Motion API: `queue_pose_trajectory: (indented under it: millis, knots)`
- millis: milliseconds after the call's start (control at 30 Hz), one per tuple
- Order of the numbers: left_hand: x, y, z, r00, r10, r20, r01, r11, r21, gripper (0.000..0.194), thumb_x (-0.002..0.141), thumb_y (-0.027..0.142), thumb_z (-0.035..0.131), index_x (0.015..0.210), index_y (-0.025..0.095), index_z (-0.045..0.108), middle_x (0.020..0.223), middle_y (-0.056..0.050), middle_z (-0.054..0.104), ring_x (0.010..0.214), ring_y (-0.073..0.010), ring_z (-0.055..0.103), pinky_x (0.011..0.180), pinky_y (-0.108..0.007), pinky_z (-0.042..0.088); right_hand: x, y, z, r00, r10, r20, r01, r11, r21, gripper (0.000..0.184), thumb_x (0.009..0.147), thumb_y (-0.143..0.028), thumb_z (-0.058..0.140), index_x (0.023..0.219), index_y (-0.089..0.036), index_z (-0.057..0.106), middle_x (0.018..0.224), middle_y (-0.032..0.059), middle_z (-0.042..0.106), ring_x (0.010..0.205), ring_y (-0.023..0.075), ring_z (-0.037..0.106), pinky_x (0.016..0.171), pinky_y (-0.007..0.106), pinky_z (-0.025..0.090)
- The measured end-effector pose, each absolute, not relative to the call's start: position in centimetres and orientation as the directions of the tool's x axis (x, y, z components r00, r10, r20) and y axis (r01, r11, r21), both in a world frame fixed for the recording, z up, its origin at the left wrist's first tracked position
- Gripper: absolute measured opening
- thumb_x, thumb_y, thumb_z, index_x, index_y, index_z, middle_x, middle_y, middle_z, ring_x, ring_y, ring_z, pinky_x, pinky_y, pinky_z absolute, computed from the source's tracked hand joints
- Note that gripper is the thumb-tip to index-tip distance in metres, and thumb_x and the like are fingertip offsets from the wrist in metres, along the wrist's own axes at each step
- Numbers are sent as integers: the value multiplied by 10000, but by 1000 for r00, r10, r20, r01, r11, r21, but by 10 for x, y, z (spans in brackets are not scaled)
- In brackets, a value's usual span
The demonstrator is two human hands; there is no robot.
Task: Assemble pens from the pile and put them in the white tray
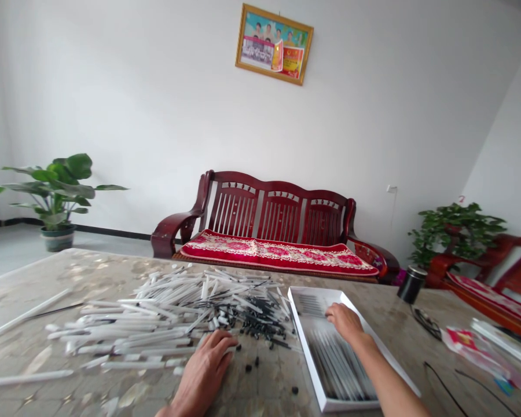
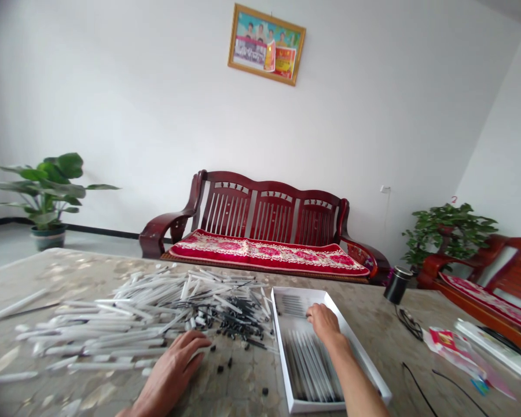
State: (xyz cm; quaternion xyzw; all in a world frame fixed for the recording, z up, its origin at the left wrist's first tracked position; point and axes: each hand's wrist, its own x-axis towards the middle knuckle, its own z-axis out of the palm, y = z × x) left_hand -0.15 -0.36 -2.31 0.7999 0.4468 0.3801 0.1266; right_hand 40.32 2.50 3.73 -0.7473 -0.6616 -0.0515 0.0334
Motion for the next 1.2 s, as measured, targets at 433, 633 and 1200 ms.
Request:
queue_pose_trajectory:
  millis: [433,633,1200]
  knots:
    - [10,-21,-12,423,837,347,637,-547,543,245,868,160,488,901,253,713,937,-45,702,909,-184,635,795,-273,476,359,41,39,52,960,275,996,-31,-83,267,892,-197,481,994,-253,721,1079,57,702,963,200,650,779,267,430]
    - [15,-26,-9,448,838,311,640,-544,543,256,906,229,466,876,227,720,870,-60,696,821,-168,634,748,-251,463,229,45,54,-252,923,292,896,336,-289,248,861,-216,514,943,-259,743,988,24,723,921,183,665,808,257,448]
    - [21,-22,-16,464,836,295,613,-543,575,244,865,192,485,870,204,729,901,-111,745,779,-225,685,700,-278,498,81,60,38,-738,660,143,664,748,-22,100,831,-214,658,922,-200,699,1016,57,683,915,202,653,771,256,495]
